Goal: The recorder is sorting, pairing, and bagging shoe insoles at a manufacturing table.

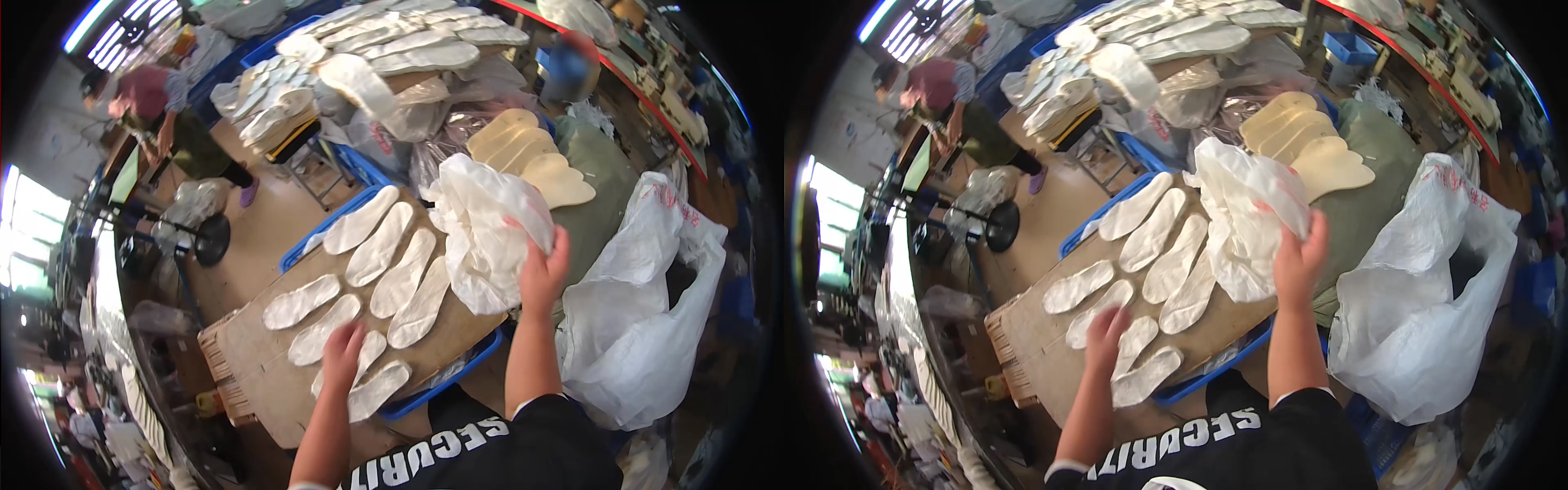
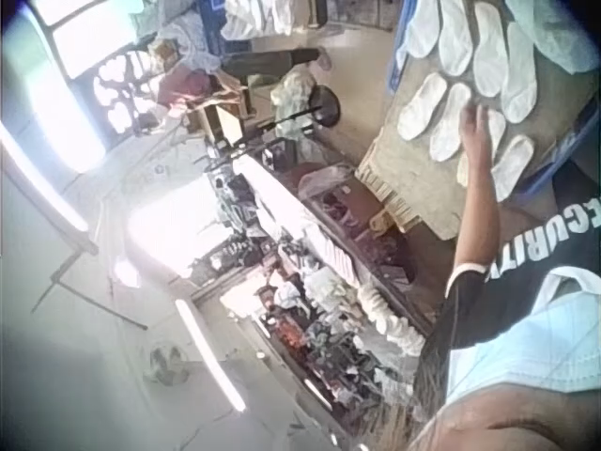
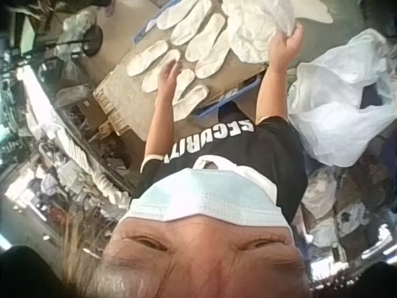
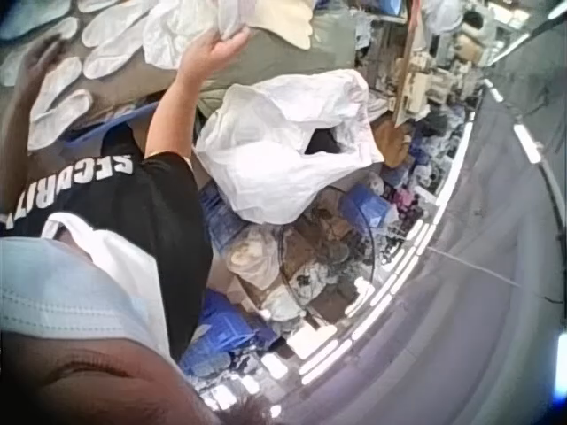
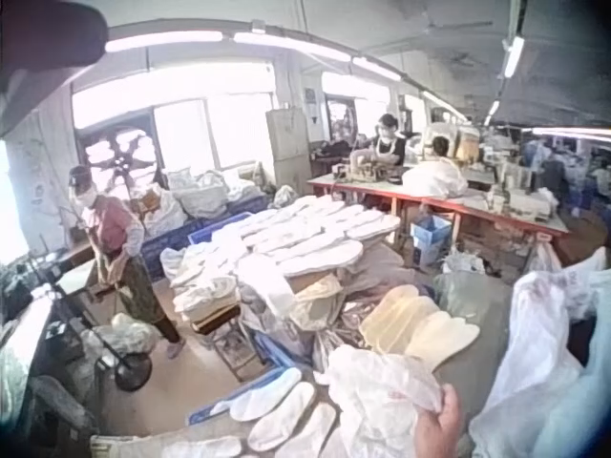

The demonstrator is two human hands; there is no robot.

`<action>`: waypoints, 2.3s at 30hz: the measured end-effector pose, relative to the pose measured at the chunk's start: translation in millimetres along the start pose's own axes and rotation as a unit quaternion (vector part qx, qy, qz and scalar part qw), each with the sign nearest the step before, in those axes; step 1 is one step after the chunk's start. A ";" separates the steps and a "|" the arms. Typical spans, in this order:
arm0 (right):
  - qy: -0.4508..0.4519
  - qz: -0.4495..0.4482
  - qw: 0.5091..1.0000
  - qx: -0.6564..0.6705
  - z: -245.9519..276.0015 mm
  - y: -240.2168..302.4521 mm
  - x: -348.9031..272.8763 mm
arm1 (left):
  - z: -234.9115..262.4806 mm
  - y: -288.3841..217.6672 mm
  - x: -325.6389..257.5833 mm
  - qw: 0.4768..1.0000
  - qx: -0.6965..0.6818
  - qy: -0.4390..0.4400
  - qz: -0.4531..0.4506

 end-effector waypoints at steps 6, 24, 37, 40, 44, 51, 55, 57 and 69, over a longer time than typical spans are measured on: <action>0.066 0.099 0.972 0.202 40.4 48.4 -74.3 | -132.0 -27.2 55.4 0.799 -0.504 0.263 0.196; 0.499 0.128 0.855 0.064 -77.0 118.3 -356.9 | 320.4 -25.3 -344.4 0.732 -0.593 0.078 -0.327; 0.972 0.206 0.031 0.108 -14.9 214.0 -788.4 | 377.0 145.8 -602.1 0.605 -0.545 -0.361 -0.454; 0.880 0.375 0.292 0.019 -71.6 196.7 -748.2 | 356.2 186.1 -725.7 0.529 -0.521 -0.520 -0.422; 0.779 -0.052 0.597 0.184 -218.8 166.4 -623.9 | 318.9 250.4 -843.6 0.518 -0.333 -0.725 -0.309; 0.807 -0.132 0.477 0.322 -134.7 300.6 -589.6 | 230.0 316.6 -857.4 0.359 -0.357 -0.844 0.178; 0.915 0.045 0.086 0.391 -65.0 314.4 -620.0 | 289.0 218.6 -756.3 0.645 0.230 -0.717 0.127; 0.910 0.221 0.180 0.301 -19.6 308.7 -640.0 | 315.0 130.5 -653.7 0.743 0.069 -0.654 -0.121; 0.504 0.731 0.385 0.252 -10.1 363.4 -522.6 | 237.8 277.9 -488.8 0.898 0.282 -0.160 0.298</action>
Point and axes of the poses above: each hand's wrist, its own x-axis towards the middle knuckle, its own z-axis out of the back of the hand, y = z × x, the point moved 5 cm from there along x, towards the middle knuckle, and after that the axes turned 15 degrees about -x, right-handed, at the moved point
